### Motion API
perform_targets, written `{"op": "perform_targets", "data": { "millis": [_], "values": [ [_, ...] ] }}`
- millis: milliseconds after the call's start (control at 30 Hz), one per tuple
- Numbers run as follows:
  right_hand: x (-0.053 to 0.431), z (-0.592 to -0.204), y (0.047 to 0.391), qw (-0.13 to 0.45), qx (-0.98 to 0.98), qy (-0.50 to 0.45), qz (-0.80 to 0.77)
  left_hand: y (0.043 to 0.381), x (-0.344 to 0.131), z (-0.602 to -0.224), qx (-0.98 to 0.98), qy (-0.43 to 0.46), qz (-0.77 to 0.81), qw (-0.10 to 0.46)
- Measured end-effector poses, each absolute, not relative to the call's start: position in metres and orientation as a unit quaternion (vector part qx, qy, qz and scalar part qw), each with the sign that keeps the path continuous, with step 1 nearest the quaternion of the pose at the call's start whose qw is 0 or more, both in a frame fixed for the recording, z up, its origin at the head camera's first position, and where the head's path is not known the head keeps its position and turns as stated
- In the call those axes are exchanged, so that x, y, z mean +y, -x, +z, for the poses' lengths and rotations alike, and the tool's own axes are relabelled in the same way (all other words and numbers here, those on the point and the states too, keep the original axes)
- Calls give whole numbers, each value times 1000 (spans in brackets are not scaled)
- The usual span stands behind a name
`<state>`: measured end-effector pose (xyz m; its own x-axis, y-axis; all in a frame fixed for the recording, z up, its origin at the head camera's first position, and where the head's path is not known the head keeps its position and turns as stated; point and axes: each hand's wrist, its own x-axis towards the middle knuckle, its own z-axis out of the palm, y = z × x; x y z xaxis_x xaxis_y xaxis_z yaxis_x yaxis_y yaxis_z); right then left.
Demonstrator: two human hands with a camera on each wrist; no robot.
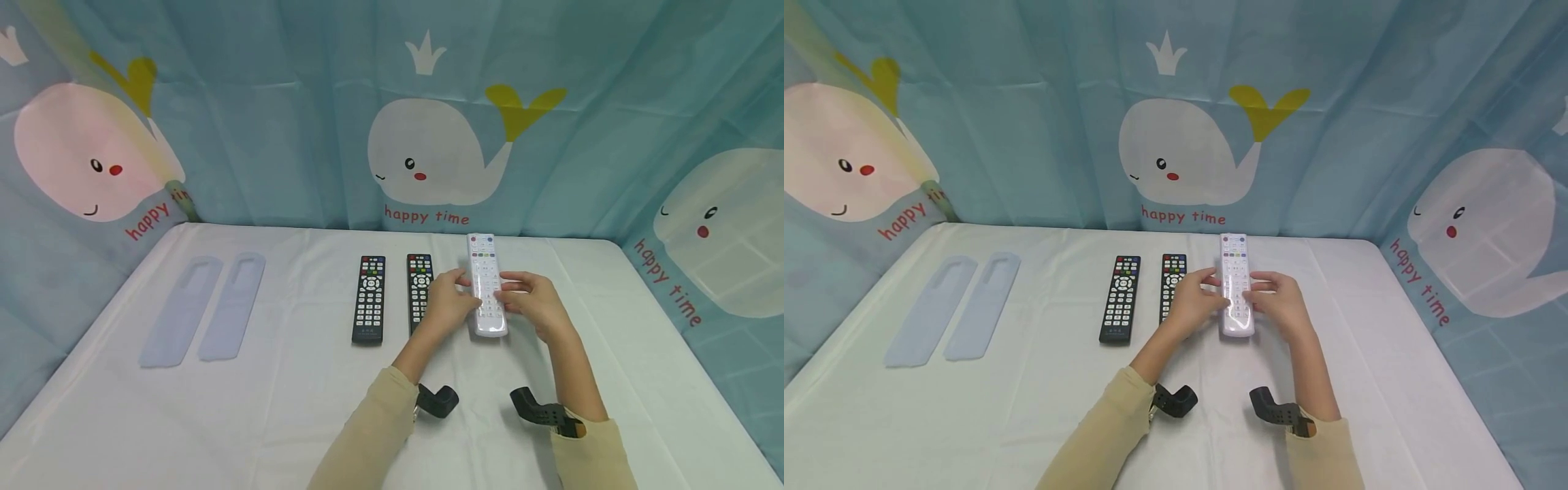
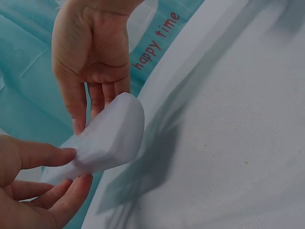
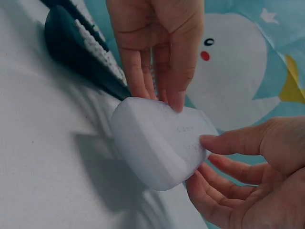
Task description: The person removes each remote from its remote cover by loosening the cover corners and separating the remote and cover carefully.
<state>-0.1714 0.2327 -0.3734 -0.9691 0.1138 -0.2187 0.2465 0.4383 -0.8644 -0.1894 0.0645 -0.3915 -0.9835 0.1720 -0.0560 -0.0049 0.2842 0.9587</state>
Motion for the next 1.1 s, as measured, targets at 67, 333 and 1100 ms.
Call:
{"op": "perform_targets", "data": {
  "millis": [67,333,1100],
  "values": [
    [232,-370,171,62,848,-108,-515,189,63,-389,794,-57,600,72],
    [233,-363,168,59,850,-105,-513,187,60,-384,779,-49,618,93],
    [236,-358,167,40,829,-70,-554,188,61,-387,728,-51,676,101]
  ]
}}
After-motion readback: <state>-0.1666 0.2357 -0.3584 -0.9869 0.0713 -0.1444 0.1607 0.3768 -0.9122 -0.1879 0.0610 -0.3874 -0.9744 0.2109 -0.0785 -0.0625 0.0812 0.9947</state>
